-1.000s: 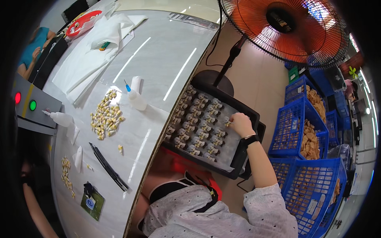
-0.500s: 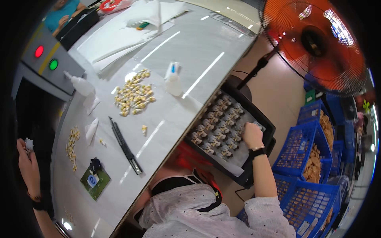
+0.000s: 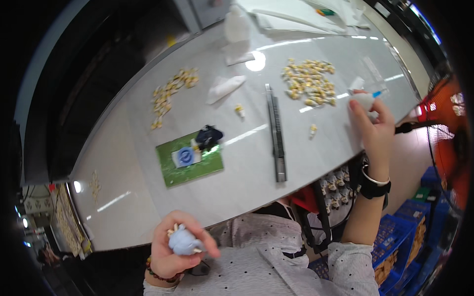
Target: Glue and assemble small plastic figurine parts.
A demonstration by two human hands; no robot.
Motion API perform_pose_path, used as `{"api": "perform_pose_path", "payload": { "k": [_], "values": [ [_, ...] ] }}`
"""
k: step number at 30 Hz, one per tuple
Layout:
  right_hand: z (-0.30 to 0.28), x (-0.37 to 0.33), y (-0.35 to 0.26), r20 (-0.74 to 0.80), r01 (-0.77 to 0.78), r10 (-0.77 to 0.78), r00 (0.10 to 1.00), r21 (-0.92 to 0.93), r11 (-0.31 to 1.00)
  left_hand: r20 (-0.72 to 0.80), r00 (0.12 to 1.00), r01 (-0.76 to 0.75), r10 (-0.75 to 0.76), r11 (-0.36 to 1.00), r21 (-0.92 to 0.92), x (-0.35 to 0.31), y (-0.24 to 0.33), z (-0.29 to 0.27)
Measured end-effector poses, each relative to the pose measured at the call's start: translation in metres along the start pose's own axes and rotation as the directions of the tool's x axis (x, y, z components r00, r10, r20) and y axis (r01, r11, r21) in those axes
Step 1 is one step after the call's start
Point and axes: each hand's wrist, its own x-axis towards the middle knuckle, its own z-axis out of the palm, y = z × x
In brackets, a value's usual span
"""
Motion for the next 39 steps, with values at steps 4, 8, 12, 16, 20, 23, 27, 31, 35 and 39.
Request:
{"api": "perform_pose_path", "payload": {
  "k": [4,8,12,16,20,23,27,31,35,39],
  "values": [
    [0.021,-0.032,-0.029,-0.112,0.279,-0.262,0.958,0.174,0.945,-0.005,0.997,-0.066,0.073,0.868,-0.492,0.002,-0.014,0.003],
    [0.050,-0.088,-0.078,0.113,0.195,-0.286,0.952,0.498,0.845,0.051,0.989,-0.067,0.135,0.743,-0.666,-0.004,-0.022,-0.007],
    [0.087,-0.113,-0.105,0.328,-0.097,-0.127,0.936,0.587,0.804,0.122,0.964,-0.122,0.236,0.799,-0.588,0.002,-0.026,-0.010],
    [0.104,-0.122,-0.122,0.329,-0.230,-0.036,0.944,0.730,0.643,0.043,0.938,-0.261,0.343,0.783,-0.564,0.006,-0.030,-0.007],
    [0.105,-0.123,-0.118,0.435,-0.327,-0.214,0.874,0.855,0.403,-0.092,0.909,-0.401,0.407,0.790,-0.464,0.005,-0.032,-0.003],
    [0.108,-0.118,-0.119,0.410,-0.332,-0.287,0.866,0.900,0.285,-0.096,0.862,-0.502,0.497,0.815,-0.288,0.006,-0.034,-0.008],
    [0.106,-0.117,-0.125,0.338,-0.220,-0.315,0.887,0.908,0.357,-0.104,0.851,-0.525,0.514,0.830,-0.188,0.008,-0.029,-0.007],
    [0.109,-0.119,-0.127,0.340,-0.169,-0.334,0.879,0.878,0.447,-0.110,0.866,-0.499,0.487,0.855,-0.141,0.004,-0.026,-0.011],
    [0.109,-0.118,-0.127,0.367,-0.188,-0.347,0.863,0.871,0.453,-0.125,0.858,-0.512,0.498,0.849,-0.131,0.008,-0.026,-0.011],
    [0.112,-0.121,-0.124,0.344,-0.186,-0.321,0.883,0.882,0.434,-0.140,0.864,-0.501,0.483,0.851,-0.158,0.006,-0.024,-0.010]
  ]
}}
